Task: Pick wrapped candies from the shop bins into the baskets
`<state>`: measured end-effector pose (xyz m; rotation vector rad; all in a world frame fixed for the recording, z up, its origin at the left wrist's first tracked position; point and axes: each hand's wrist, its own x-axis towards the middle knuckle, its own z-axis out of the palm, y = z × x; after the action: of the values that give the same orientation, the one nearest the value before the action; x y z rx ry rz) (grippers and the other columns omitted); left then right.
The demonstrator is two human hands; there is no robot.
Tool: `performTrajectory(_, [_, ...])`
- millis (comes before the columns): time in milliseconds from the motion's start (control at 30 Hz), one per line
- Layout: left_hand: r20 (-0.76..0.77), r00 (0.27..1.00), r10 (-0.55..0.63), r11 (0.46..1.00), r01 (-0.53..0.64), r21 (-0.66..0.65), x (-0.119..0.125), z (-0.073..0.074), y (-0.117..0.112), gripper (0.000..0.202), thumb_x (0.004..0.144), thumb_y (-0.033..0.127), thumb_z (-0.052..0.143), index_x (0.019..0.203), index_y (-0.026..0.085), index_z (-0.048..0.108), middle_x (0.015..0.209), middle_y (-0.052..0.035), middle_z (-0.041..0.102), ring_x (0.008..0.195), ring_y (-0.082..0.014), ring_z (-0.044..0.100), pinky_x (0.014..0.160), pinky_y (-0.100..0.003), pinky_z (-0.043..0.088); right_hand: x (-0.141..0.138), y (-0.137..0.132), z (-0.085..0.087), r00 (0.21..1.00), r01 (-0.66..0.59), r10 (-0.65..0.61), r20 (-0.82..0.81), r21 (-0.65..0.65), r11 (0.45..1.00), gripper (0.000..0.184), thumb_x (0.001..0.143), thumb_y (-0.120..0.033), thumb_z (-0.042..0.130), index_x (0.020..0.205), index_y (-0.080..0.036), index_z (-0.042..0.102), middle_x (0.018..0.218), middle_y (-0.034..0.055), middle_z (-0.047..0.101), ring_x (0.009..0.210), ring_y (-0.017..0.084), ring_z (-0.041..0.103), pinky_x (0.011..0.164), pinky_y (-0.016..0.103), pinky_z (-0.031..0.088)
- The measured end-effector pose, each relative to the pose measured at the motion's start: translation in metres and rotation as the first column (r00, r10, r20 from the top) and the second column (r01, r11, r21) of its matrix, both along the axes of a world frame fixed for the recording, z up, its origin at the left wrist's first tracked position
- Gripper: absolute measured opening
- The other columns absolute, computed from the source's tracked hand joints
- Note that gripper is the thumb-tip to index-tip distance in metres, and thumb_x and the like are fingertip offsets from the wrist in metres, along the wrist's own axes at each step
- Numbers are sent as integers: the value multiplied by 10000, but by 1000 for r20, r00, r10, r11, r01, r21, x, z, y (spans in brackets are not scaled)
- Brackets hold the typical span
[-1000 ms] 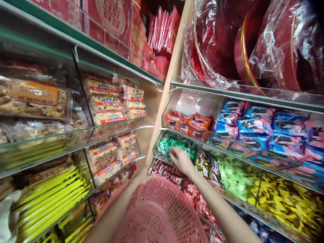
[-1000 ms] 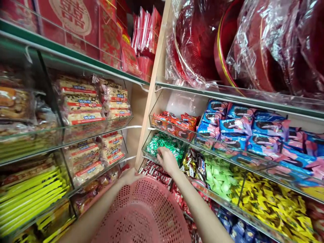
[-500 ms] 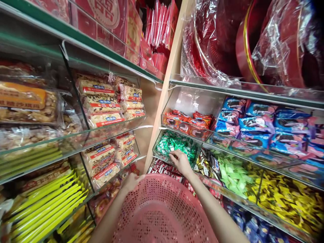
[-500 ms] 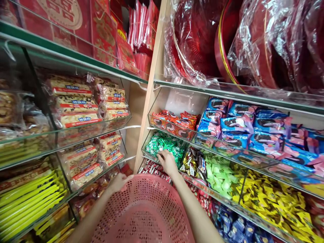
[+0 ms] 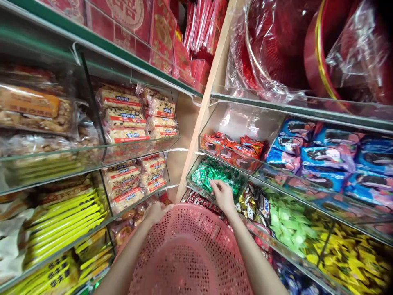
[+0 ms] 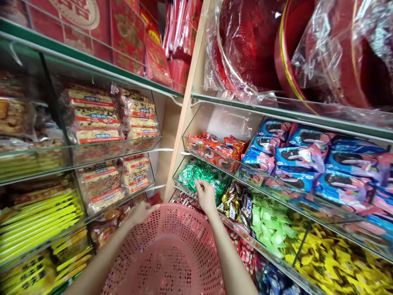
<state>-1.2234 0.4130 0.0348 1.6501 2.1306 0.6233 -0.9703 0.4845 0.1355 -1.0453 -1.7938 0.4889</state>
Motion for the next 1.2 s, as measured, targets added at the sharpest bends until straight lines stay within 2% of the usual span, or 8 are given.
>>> performTrajectory(267, [55, 994, 99, 994, -96, -51, 26, -14, -36, 616, 745, 713, 339, 643, 176, 623, 726, -65, 653, 705, -193, 605, 604, -246, 368, 10, -2, -4, 994, -38, 40, -101, 26, 999, 354, 819, -486, 497, 821, -157, 630, 628, 8, 593, 496, 130, 536, 541, 259, 423])
performTrajectory(467, [7, 999, 43, 998, -43, -52, 25, -12, -22, 666, 734, 744, 303, 649, 174, 636, 699, -81, 660, 714, -203, 619, 600, -249, 370, 4, -37, -3, 991, 4, 29, -129, 253, 967, 252, 856, -383, 491, 831, -175, 631, 819, 53, 613, 701, 155, 574, 669, 288, 459])
performTrajectory(533, [-8, 1000, 21, 998, -21, -58, 25, -9, -11, 679, 719, 761, 308, 680, 176, 650, 703, -93, 671, 735, -218, 629, 609, -256, 377, -9, -55, -19, 991, -58, 82, -104, 221, 974, 236, 858, -377, 491, 829, -191, 634, 838, 54, 622, 752, 166, 580, 701, 299, 460])
performTrajectory(600, [-29, 999, -12, 999, 11, -46, 25, -4, -2, 687, 703, 771, 326, 722, 173, 664, 746, -109, 688, 763, -228, 636, 634, -263, 391, -25, -67, -48, 972, -221, 222, -74, 19, 975, 270, 857, -415, 479, 814, -196, 631, 811, 38, 624, 637, 139, 575, 623, 279, 459])
performTrajectory(733, [-107, 990, -90, 995, 84, -62, 24, 6, 9, 716, 697, 773, 332, 767, 153, 682, 839, -169, 697, 846, -286, 642, 690, -312, 425, -51, -71, -128, 894, -403, 443, -70, -559, 725, 451, 752, -610, 502, 709, -168, 579, 548, -34, 532, 393, 93, 487, 409, 217, 365])
performTrajectory(867, [-164, 978, -132, 989, 118, -93, 24, 14, 13, 722, 723, 753, 310, 859, 151, 686, 917, -199, 689, 941, -335, 625, 736, -371, 446, -54, -64, -183, 901, -357, 432, -46, -646, 675, 555, 645, -714, 517, 647, -159, 522, 525, -43, 517, 361, 82, 482, 368, 194, 340])
performTrajectory(1033, [-187, 973, -134, 986, 111, -128, 26, 19, 18, 725, 742, 739, 293, 922, 149, 673, 982, -194, 679, 973, -322, 618, 770, -373, 457, -56, -56, -200, 914, -277, 404, 43, -661, 697, 551, 721, -698, 431, 738, -160, 546, 534, -26, 546, 380, 109, 522, 373, 209, 371])
performTrajectory(1200, [-166, 978, -128, 987, 110, -115, 22, 12, 20, 755, 731, 758, 265, 910, 149, 675, 977, -192, 683, 973, -322, 615, 769, -369, 459, -54, -52, -197, 912, -193, 350, 215, -529, 827, 362, 868, -460, 388, 811, -170, 597, 623, 26, 621, 548, 149, 590, 578, 268, 449])
